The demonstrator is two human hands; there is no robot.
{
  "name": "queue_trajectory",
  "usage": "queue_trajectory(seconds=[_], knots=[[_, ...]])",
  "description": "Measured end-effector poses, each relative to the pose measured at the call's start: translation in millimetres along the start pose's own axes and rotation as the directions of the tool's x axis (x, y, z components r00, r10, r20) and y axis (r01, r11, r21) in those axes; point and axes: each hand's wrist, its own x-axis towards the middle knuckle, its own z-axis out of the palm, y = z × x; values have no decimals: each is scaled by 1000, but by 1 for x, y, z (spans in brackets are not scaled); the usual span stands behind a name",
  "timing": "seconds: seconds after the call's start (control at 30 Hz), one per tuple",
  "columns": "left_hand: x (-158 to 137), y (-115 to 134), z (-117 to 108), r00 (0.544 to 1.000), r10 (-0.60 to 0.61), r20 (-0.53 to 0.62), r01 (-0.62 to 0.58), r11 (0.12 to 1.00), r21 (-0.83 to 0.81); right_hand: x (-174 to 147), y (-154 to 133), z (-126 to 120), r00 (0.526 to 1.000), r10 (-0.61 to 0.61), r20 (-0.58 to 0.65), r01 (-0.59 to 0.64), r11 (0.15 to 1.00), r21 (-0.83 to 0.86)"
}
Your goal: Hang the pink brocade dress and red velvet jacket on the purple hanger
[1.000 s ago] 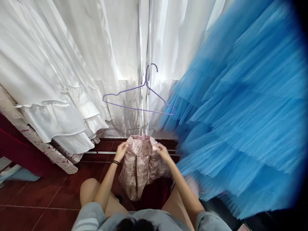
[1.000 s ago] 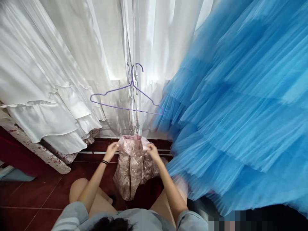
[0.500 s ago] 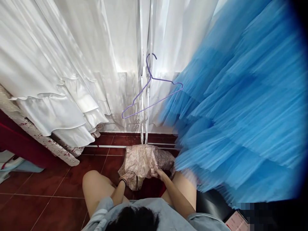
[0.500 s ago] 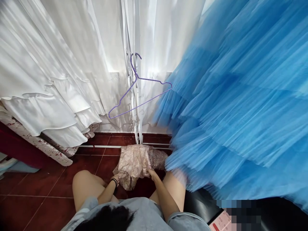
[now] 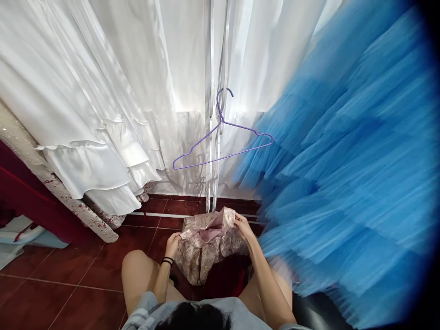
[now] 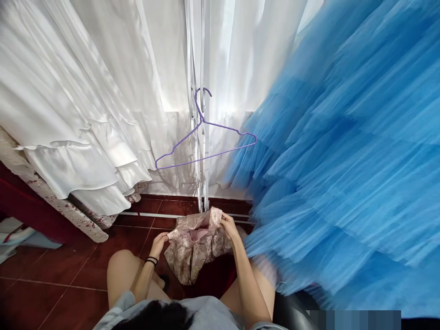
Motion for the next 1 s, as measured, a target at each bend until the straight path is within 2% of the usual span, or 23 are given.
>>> queue_trajectory(seconds=[0.1, 0.17, 0.23, 0.3, 0.37, 0.43, 0.47, 0.5, 0.53, 0.6, 0.63, 0.7, 0.73, 0.77, 0.83, 0.9, 0.93, 1.0], knots=[[-3, 37, -9, 991, 134, 23, -132, 987, -86, 9, -42, 14, 990, -139, -38, 140, 989, 40], [-6, 59, -14, 996, 48, 79, -30, 976, -216, 12, -64, 21, 982, -187, -17, 187, 982, 34], [-10, 71, -20, 983, -146, 113, 175, 933, -315, 13, -82, 26, 976, -219, 13, 218, 976, 17], [-20, 68, -21, 942, -315, 111, 333, 861, -385, 13, -97, 29, 965, -261, 20, 260, 965, 21], [-35, 54, -14, 902, -404, 153, 431, 805, -408, 12, -111, 30, 950, -312, -1, 311, 949, 39], [-53, 36, 3, 857, -421, 296, 508, 786, -353, 11, -123, 31, 934, -356, -24, 357, 933, 46], [-61, 30, 14, 841, -377, 389, 501, 814, -293, 12, -128, 31, 928, -373, -28, 373, 927, 41], [-68, 27, 26, 825, -303, 476, 449, 864, -229, 12, -133, 33, 923, -383, -28, 384, 923, 33], [-73, 30, 38, 814, -205, 543, 350, 920, -177, 12, -137, 34, 921, -390, -24, 390, 920, 24], [-72, 50, 58, 808, 21, 588, 55, 992, -110, 13, -143, 39, 916, -401, -11, 401, 916, 5], [-67, 67, 65, 817, 128, 562, -107, 992, -71, 12, -147, 42, 913, -409, -5, 409, 913, -1], [-49, 109, 69, 835, 321, 446, -379, 924, 45, 10, -154, 49, 904, -428, 8, 428, 904, -5], [-37, 132, 67, 833, 428, 352, -486, 869, 93, 9, -158, 53, 899, -438, 15, 438, 899, -3], [-25, 155, 64, 809, 530, 255, -570, 812, 122, 7, -163, 56, 893, -450, 20, 450, 893, 2], [0, 195, 53, 736, 675, 50, -674, 724, 148, 4, -171, 65, 878, -478, 13, 478, 878, 19], [22, 228, 43, 666, 740, -95, -733, 673, 104, 3, -177, 73, 865, -501, -27, 501, 864, 48], [32, 242, 39, 650, 751, -118, -750, 659, 62, 4, -180, 78, 865, -500, -51, 502, 862, 70], [46, 268, 35, 654, 754, -68, -757, 652, -47, 5, -183, 88, 874, -481, -72, 487, 865, 124]])
